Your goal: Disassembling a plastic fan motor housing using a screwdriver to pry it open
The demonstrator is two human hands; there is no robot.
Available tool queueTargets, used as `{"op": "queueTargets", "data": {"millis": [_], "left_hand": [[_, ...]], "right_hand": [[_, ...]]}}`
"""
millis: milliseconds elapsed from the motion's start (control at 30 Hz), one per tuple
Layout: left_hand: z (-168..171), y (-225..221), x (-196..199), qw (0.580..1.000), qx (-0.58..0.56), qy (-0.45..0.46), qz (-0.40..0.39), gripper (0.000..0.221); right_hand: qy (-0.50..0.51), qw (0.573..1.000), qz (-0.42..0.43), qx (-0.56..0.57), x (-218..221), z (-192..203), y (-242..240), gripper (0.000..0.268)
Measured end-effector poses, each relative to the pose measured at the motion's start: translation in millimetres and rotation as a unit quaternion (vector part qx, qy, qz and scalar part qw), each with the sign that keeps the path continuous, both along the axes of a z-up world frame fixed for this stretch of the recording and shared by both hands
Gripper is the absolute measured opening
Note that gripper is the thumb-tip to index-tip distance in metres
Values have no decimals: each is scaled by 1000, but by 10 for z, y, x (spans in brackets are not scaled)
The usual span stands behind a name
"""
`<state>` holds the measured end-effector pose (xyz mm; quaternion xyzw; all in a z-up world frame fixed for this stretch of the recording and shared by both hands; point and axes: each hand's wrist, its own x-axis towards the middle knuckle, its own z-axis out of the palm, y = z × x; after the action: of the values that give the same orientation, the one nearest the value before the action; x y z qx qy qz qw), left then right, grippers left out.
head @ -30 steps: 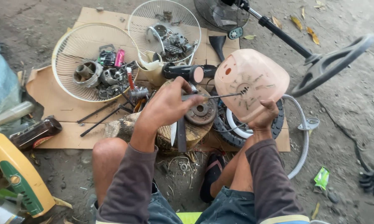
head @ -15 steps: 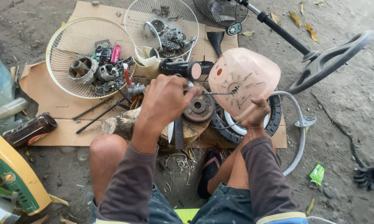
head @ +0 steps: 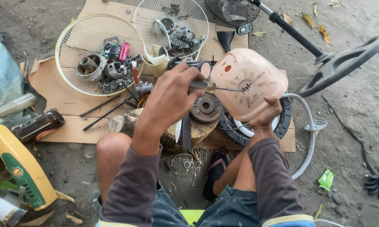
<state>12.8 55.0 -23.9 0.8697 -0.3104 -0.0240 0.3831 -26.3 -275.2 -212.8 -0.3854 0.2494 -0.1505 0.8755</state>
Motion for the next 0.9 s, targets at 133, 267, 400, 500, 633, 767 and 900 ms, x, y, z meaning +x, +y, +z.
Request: {"op": "queueTargets", "data": {"millis": [133, 267, 400, 500, 633, 767, 900], "left_hand": [[146, -72, -89, 998, -16, -45, 41, 30], [258, -81, -155, 998, 4, -49, 32, 31], [378, -84, -197, 998, -22, 34, -47, 30], [351, -138, -184, 998, -37, 13, -42, 22], [259, -157, -151, 998, -45, -21, 39, 27], [134, -169, -173, 996, 19, -21, 90, 40], [199, -189, -151, 997, 29, 0, 75, 33]], "right_hand": [[-8, 1000, -25, 9, -38, -13, 23, 66], [-20, 999, -38, 17, -56, -12, 8, 66], [-28, 998, -51, 31, -81, -32, -42, 66], [-33, 997, -65, 36, -81, -36, -55, 65], [-35, 996, -77, 40, -122, -58, -27, 65], [-40, 995, -75, 43, -107, -34, -50, 65], [-46, 995, -70, 46, -98, -14, -55, 64]]}}
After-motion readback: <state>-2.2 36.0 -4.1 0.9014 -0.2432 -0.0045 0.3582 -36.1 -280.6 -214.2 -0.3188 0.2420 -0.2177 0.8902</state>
